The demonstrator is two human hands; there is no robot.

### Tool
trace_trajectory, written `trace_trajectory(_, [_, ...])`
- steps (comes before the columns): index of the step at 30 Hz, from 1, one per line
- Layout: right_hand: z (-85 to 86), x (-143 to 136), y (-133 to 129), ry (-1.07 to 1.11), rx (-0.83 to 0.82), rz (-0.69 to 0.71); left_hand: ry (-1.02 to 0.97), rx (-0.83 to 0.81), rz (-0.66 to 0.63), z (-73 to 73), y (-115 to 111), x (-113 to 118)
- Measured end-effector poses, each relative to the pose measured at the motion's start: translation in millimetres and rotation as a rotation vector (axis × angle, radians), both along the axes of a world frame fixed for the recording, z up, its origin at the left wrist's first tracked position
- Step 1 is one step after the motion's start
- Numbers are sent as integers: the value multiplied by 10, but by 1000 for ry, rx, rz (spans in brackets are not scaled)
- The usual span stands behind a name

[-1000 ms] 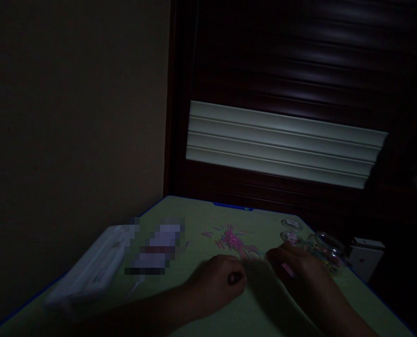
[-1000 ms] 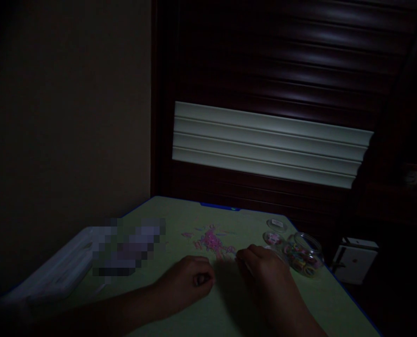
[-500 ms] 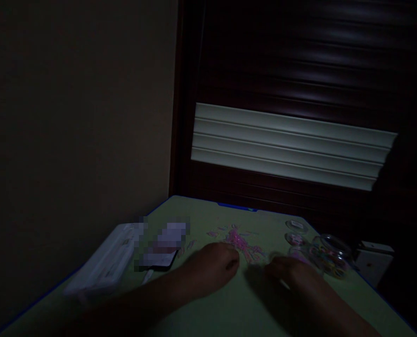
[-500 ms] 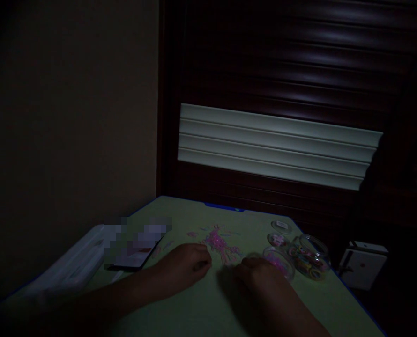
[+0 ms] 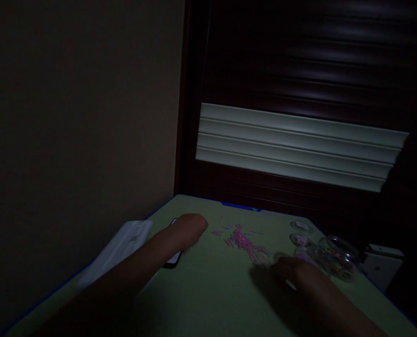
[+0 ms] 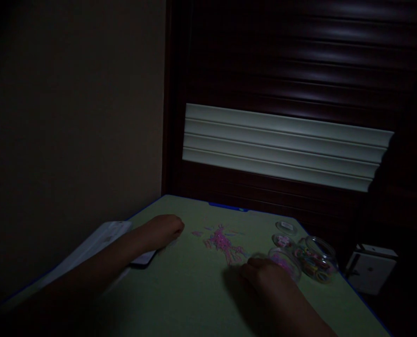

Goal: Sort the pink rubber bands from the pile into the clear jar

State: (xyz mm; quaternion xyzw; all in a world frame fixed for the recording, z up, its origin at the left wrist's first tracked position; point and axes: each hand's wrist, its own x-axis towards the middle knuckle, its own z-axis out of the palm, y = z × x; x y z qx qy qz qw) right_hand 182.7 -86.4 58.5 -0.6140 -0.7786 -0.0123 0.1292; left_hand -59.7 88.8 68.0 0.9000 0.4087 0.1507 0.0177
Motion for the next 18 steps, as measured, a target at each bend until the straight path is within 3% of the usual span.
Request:
trace_trajectory(7, [-34, 45, 22, -5, -23, 29, 266, 22, 24, 28, 65, -10])
trace_trajectory(18, [-71, 45, 20, 5, -10, 29, 359, 25, 18, 10, 31, 15])
